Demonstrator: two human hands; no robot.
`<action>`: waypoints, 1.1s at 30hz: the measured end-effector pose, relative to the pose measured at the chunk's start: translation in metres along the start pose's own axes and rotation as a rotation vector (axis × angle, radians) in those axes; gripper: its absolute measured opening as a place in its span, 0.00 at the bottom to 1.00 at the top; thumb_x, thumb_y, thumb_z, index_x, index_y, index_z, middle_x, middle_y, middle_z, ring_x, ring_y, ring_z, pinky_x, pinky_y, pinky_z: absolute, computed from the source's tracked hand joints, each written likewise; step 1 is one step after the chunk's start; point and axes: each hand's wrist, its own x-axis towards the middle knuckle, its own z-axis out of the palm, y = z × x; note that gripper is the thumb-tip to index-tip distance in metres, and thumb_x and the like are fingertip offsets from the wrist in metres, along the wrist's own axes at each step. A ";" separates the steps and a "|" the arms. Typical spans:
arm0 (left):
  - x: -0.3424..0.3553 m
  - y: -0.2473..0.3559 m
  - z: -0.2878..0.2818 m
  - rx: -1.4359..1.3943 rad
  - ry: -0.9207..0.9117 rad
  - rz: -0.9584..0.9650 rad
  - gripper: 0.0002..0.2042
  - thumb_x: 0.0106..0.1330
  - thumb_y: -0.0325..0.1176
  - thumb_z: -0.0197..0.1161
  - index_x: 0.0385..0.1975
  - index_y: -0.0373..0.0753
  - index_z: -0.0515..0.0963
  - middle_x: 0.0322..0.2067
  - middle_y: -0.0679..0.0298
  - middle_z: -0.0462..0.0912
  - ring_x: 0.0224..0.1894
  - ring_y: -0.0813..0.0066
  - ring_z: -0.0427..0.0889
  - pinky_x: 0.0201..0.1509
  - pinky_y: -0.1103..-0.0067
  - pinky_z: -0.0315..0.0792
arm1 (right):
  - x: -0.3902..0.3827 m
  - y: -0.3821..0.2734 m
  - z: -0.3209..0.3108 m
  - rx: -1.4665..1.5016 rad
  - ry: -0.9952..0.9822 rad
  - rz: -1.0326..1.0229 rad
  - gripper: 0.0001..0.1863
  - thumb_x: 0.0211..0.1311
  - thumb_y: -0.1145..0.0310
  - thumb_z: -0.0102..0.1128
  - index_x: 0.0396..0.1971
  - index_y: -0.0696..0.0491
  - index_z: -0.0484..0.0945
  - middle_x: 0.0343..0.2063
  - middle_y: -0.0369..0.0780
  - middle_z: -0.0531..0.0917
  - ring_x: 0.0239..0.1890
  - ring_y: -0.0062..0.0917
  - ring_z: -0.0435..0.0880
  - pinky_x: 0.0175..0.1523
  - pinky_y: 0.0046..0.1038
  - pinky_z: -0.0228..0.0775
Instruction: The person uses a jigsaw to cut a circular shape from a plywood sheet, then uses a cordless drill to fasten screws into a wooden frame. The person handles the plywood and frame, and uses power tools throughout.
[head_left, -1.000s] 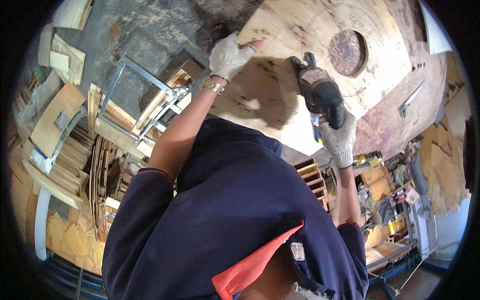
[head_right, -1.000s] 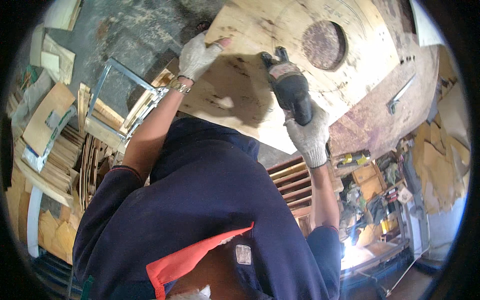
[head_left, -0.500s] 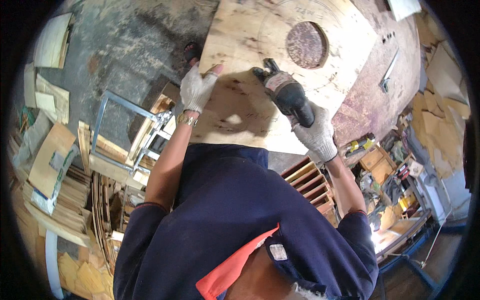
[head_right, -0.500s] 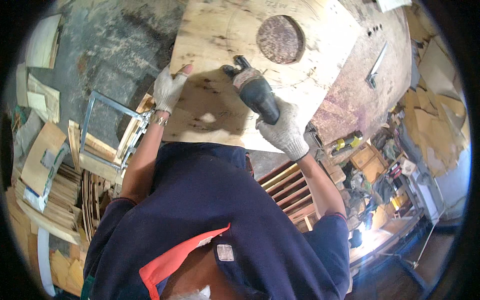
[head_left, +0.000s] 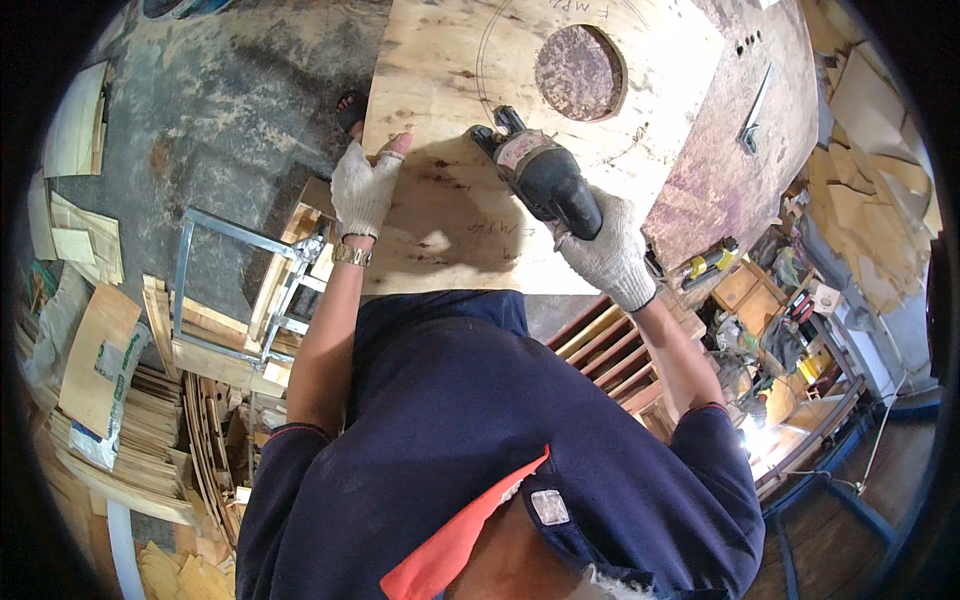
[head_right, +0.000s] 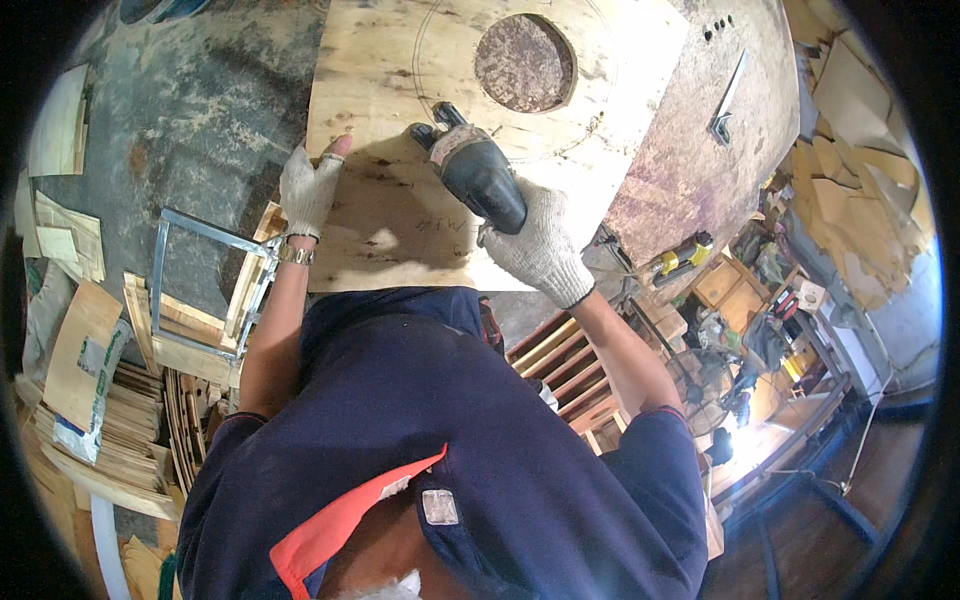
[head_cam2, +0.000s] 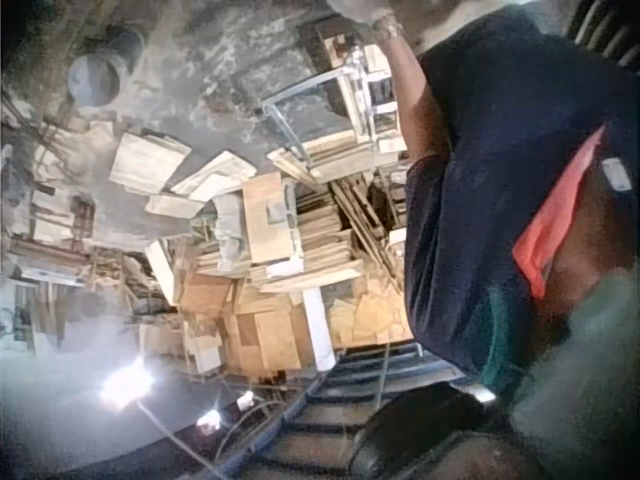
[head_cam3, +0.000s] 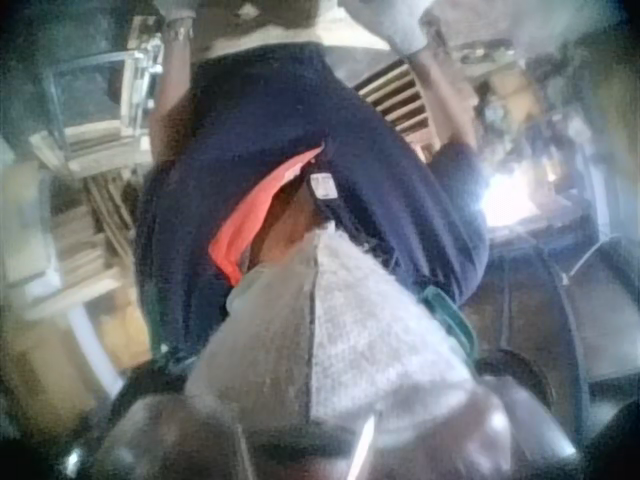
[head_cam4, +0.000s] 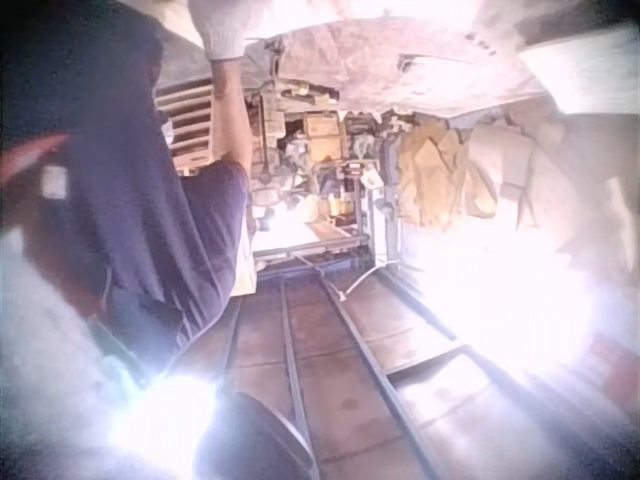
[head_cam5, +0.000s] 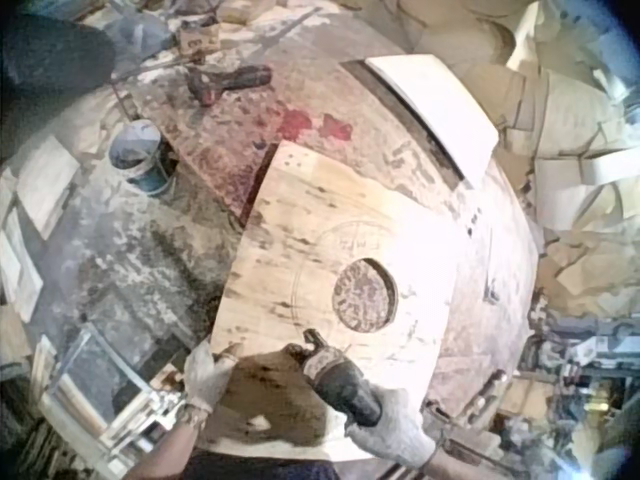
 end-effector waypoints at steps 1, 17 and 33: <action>0.000 0.001 0.000 0.017 -0.019 -0.043 0.33 0.58 0.61 0.68 0.48 0.33 0.80 0.39 0.48 0.87 0.44 0.50 0.86 0.46 0.66 0.77 | 0.000 -0.001 0.001 0.026 -0.001 0.011 0.16 0.45 0.68 0.64 0.35 0.60 0.80 0.18 0.47 0.81 0.24 0.34 0.84 0.35 0.35 0.75; 0.001 0.003 -0.002 0.023 -0.035 -0.052 0.31 0.59 0.61 0.68 0.47 0.35 0.81 0.36 0.48 0.87 0.42 0.51 0.87 0.45 0.66 0.77 | 0.004 -0.012 0.004 0.069 0.020 0.014 0.15 0.46 0.67 0.63 0.34 0.60 0.79 0.19 0.46 0.81 0.24 0.33 0.83 0.35 0.36 0.74; -0.001 -0.001 0.001 0.002 -0.017 0.000 0.28 0.62 0.59 0.67 0.42 0.35 0.83 0.32 0.52 0.86 0.34 0.58 0.87 0.38 0.69 0.76 | 0.012 -0.018 0.008 0.082 0.043 -0.024 0.16 0.45 0.69 0.63 0.36 0.60 0.80 0.19 0.46 0.81 0.23 0.30 0.82 0.35 0.34 0.74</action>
